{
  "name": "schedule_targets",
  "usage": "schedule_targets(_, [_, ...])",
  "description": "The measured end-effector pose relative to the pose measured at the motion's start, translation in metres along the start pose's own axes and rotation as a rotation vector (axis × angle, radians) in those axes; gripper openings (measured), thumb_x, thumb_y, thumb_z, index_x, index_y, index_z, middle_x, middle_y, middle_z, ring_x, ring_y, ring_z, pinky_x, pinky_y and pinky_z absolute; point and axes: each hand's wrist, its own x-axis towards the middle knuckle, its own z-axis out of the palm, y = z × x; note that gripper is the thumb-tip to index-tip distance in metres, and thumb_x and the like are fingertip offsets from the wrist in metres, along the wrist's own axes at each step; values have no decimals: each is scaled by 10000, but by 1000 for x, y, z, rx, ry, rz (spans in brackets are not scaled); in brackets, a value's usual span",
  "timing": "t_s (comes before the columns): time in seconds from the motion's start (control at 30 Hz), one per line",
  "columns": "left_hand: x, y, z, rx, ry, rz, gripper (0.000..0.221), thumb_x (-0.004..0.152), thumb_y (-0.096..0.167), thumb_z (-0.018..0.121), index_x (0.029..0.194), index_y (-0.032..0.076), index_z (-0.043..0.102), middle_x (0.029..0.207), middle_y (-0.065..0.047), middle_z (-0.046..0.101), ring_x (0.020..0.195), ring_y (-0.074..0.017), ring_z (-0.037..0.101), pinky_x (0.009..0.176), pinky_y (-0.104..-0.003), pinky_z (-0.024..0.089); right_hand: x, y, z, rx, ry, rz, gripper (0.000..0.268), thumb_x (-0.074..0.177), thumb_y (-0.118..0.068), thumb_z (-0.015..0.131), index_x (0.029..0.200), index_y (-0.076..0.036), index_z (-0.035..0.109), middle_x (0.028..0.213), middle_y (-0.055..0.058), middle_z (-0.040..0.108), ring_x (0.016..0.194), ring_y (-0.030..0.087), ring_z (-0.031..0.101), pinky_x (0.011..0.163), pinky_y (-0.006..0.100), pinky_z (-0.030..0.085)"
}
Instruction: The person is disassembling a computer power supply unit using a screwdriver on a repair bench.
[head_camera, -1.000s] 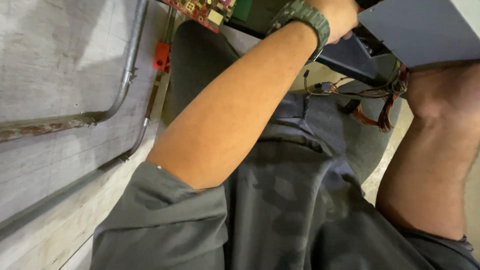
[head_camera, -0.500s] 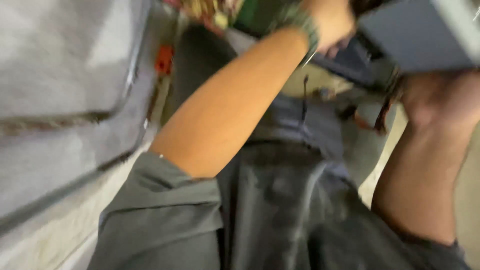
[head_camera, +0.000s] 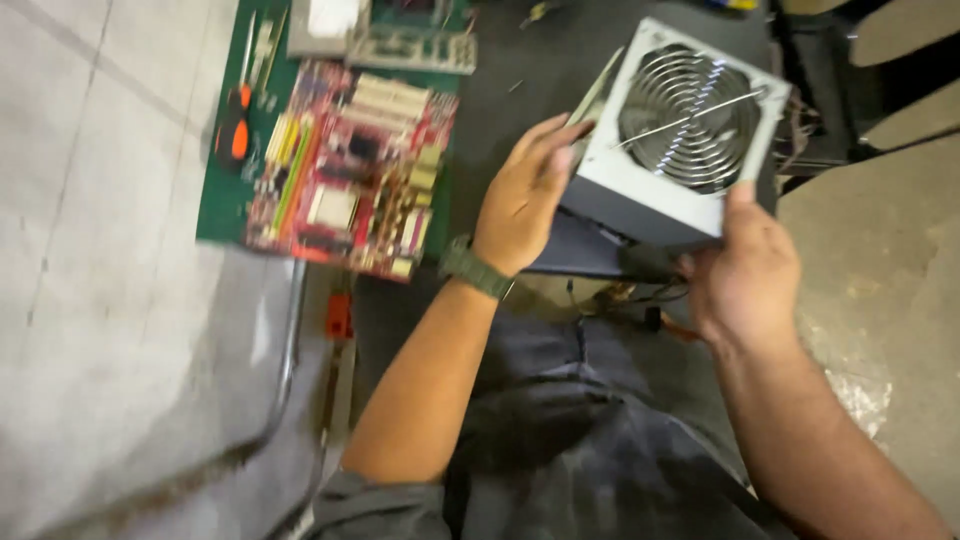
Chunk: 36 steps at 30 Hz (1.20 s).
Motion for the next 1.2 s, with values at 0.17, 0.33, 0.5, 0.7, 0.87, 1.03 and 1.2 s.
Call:
schedule_targets(0.17, [-2,3,-3,73,63,245,573,1009,294,686,1468,-1,512,1429,-270,566,1365,-440,536,1157,-531,440,-4,-1,8,-25,-157,-84,325,1112,-247,587,1047,57,680,951,181,697,880,288,761,696,469,656])
schedule_targets(0.33, [-19,6,0,162,132,193,465,996,265,685,1415,96,575,1413,-159,622,1307,-343,631,1082,-461,541,-10,-24,0,-402,-161,-104,335,1166,-307,534,960,-50,598,813,63,558,703,176,567,563,361,466])
schedule_targets(0.5, [-28,21,7,233,143,140,408,1039,378,584,1384,166,627,1491,-110,584,1271,-319,687,954,-453,628,-10,-38,-6,-822,-158,-209,468,1174,-421,435,956,-81,672,932,-33,644,883,97,572,738,311,439])
schedule_targets(0.7, [-8,43,0,569,214,351,385,1090,312,452,1296,86,688,1162,-152,725,1019,-371,725,730,-468,565,-12,-43,11,-835,-66,-92,417,1170,-417,478,943,-94,613,810,20,511,728,130,467,589,345,467])
schedule_targets(0.87, [-3,27,2,246,181,154,405,1079,320,467,1261,59,716,1300,-120,669,1117,-308,697,846,-442,616,-18,-51,26,-616,-99,73,311,1078,-311,551,1187,-61,700,920,77,686,698,164,523,533,318,373])
schedule_targets(1.03, [-6,25,3,204,204,72,378,1050,311,510,1172,47,752,1236,-102,654,1150,-270,668,939,-413,574,-25,-68,37,-811,-109,57,325,1040,-320,582,1105,-50,752,856,88,683,701,197,562,636,366,509])
schedule_targets(1.2, [-4,27,5,154,274,31,315,1005,293,611,1082,44,787,1140,-81,680,1069,-246,695,915,-396,595,-21,-64,33,-908,-128,28,318,998,-317,611,1092,-69,786,855,86,733,700,198,667,652,365,658])
